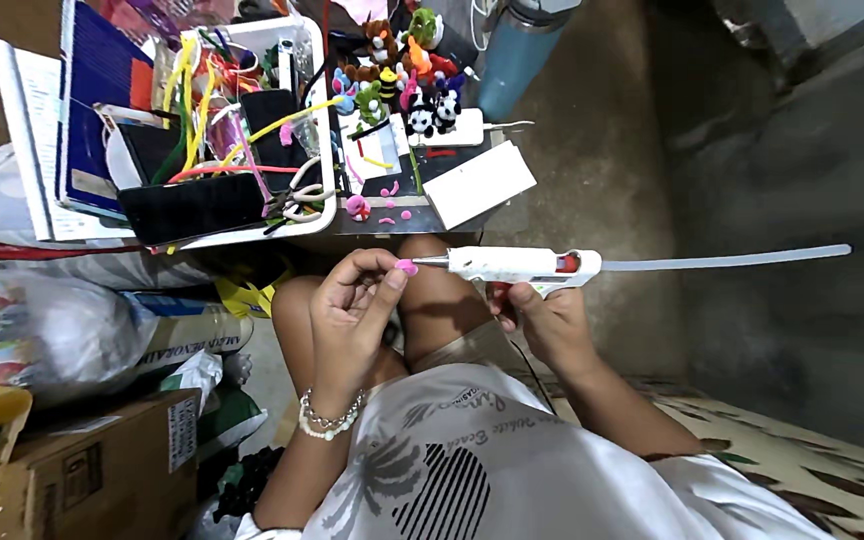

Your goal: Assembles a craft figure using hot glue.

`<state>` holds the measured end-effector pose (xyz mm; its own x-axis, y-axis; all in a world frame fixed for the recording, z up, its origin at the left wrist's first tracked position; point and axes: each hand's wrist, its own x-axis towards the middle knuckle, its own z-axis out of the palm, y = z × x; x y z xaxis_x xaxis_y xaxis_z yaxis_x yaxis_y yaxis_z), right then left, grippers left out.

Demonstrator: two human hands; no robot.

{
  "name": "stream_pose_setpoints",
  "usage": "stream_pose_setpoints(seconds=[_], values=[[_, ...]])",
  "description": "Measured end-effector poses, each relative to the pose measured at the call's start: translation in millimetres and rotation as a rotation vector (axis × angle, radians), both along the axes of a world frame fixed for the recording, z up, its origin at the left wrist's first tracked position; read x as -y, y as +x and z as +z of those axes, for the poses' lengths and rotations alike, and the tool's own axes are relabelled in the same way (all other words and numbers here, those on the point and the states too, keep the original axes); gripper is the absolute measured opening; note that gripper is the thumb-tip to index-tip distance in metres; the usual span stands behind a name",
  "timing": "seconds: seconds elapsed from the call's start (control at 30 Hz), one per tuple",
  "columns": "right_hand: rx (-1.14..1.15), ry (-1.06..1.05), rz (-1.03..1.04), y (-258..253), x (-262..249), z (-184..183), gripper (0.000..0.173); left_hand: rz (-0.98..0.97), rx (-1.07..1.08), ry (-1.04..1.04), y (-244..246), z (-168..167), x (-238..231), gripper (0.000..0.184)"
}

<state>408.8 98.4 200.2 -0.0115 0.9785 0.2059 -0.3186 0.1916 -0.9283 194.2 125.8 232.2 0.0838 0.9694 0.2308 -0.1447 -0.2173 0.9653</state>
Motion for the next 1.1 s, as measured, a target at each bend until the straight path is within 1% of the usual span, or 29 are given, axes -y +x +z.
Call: stream_pose_setpoints(seconds=[0.2,0.47,0.97,1.1], values=[[0.007,-0.013,-0.017,0.0,1.3,2.3,0.016,0.001,0.009,0.001,0.5,0.6,0.3,0.008],[0.016,-0.023,-0.023,1.6,3.4,2.5,0.018,0.008,0.023,0.001,1.3,2.8,0.8,0.007],[0.022,0.024,0.003,3.2,4.0,0.4,0.017,0.004,0.036,-0.007,1.7,4.2,1.5,0.008],[0.036,0.019,0.003,4.4,4.4,0.7,0.019,0.009,0.05,-0.005,1.2,4.6,1.5,0.008]])
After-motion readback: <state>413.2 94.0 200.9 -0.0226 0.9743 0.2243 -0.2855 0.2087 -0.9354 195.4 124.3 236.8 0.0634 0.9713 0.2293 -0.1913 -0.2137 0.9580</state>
